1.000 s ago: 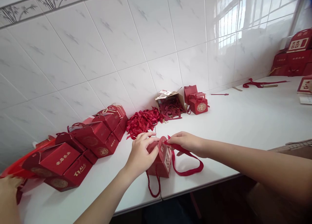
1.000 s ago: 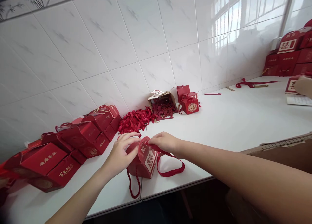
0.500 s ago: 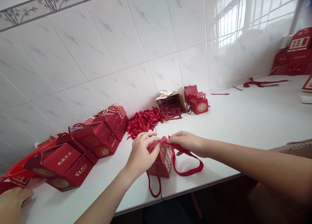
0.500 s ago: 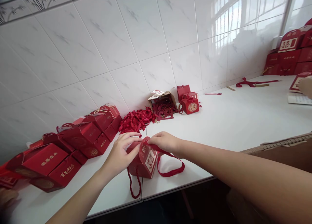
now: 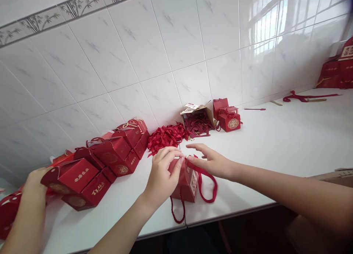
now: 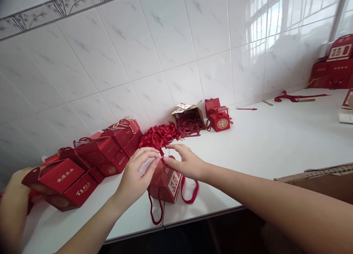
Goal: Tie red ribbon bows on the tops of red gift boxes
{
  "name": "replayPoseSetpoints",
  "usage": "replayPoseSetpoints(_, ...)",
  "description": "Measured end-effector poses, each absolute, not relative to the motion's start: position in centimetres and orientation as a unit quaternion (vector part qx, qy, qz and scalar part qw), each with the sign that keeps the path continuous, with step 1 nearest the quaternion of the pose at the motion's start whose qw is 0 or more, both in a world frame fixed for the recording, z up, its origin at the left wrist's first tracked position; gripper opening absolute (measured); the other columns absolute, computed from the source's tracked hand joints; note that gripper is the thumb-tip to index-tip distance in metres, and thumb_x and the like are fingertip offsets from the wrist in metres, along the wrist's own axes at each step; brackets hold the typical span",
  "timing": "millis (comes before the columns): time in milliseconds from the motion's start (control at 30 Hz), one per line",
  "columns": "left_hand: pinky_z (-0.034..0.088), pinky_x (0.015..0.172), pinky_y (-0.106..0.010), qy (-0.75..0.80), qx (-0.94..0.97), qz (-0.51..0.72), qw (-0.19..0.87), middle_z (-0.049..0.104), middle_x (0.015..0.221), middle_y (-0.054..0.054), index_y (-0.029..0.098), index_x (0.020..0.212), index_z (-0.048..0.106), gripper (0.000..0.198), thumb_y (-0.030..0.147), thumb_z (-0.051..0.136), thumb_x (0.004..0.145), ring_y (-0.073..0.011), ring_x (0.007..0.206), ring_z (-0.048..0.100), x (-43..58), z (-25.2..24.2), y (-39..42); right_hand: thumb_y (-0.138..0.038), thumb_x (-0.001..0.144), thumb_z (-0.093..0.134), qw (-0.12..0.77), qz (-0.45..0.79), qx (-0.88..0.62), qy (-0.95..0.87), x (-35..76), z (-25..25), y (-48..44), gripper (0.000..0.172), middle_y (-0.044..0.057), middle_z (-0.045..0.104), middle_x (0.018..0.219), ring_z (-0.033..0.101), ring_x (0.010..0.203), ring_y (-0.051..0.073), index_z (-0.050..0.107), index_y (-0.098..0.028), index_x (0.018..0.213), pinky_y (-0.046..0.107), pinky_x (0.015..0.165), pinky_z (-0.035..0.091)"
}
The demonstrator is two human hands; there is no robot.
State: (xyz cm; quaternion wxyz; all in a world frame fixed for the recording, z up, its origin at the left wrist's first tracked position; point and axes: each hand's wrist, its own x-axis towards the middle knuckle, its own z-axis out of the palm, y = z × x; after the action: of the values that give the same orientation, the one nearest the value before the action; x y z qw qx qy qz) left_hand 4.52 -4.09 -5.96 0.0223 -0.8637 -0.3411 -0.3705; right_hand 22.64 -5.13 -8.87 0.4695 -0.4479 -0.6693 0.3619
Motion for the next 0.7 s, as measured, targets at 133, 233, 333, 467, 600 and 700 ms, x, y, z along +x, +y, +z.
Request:
replayPoseSetpoints(133,0.042,0.091,-0.035,-0.307,-0.843,-0.437,0.063,0.06,0.098,-0.005,0.022,0.089,0.06,0.01,0.02,0.05,0.087,-0.0189,0.1,0.054,4.4,-5.1,-5.0,-0.042,0.084,0.055,0.484,0.373,-0.342,-0.714,22.6,-7.8,-5.9,0.027,0.007,0.063,0.104,0.056,0.099,0.02,0.063,-0.018,0.077,0.035,0.093,0.039)
replayPoseSetpoints(233,0.04,0.095,-0.039,-0.368,-0.835,-0.409,0.035,0.059,0.107,-0.007,0.022,0.103,0.057,0.018,0.026,0.05,0.087,-0.0213,0.106,0.052,3.4,-5.9,-4.1,-0.042,0.086,0.053,0.507,0.406,-0.322,-0.688,22.6,-6.7,-6.6,0.029,0.003,0.061,0.078,0.056,0.077,0.016,0.059,-0.017,0.074,0.031,0.076,0.044)
replayPoseSetpoints(333,0.041,0.094,-0.044,-0.462,-0.821,-0.334,-0.014,0.057,0.116,-0.009,0.022,0.113,0.051,0.033,0.035,0.053,0.084,-0.0255,0.11,0.051,1.7,-7.7,-2.6,-0.037,0.087,0.052,0.567,0.397,-0.296,-0.658,23.0,-4.9,-7.5,0.024,0.0,0.056,0.07,0.053,0.07,0.013,0.056,-0.017,0.074,0.027,0.068,0.043)
replayPoseSetpoints(467,0.05,0.07,-0.036,-0.535,-0.778,-0.309,-0.119,0.061,0.1,-0.008,0.021,0.115,0.048,0.038,0.042,0.05,0.083,-0.0213,0.082,0.061,-0.2,-9.5,-1.3,-0.03,0.088,0.052,0.64,0.369,-0.246,-0.628,23.5,-2.7,-8.8,0.021,-0.003,0.051,0.063,0.048,0.061,0.01,0.053,-0.018,0.071,0.023,0.061,0.04)
replayPoseSetpoints(600,0.049,0.061,-0.03,-0.527,-0.757,-0.327,-0.206,0.061,0.091,-0.005,0.019,0.104,0.053,0.033,0.044,0.049,0.083,-0.0171,0.07,0.06,-0.6,-9.7,-1.3,-0.034,0.086,0.053,0.6,0.433,-0.307,-0.598,23.2,-3.4,-8.6,0.026,-0.006,0.042,0.054,0.037,0.048,0.007,0.048,-0.019,0.065,0.02,0.045,0.031)
replayPoseSetpoints(700,0.05,0.058,-0.028,-0.504,-0.739,-0.346,-0.283,0.06,0.09,-0.004,0.018,0.102,0.054,0.034,0.044,0.054,0.08,-0.0173,0.072,0.06,0.1,-9.7,-2.2,-0.033,0.085,0.052,0.497,0.483,-0.41,-0.593,22.5,-5.4,-7.4,0.027,-0.005,0.044,0.053,0.04,0.047,0.008,0.047,-0.018,0.063,0.02,0.045,0.031)
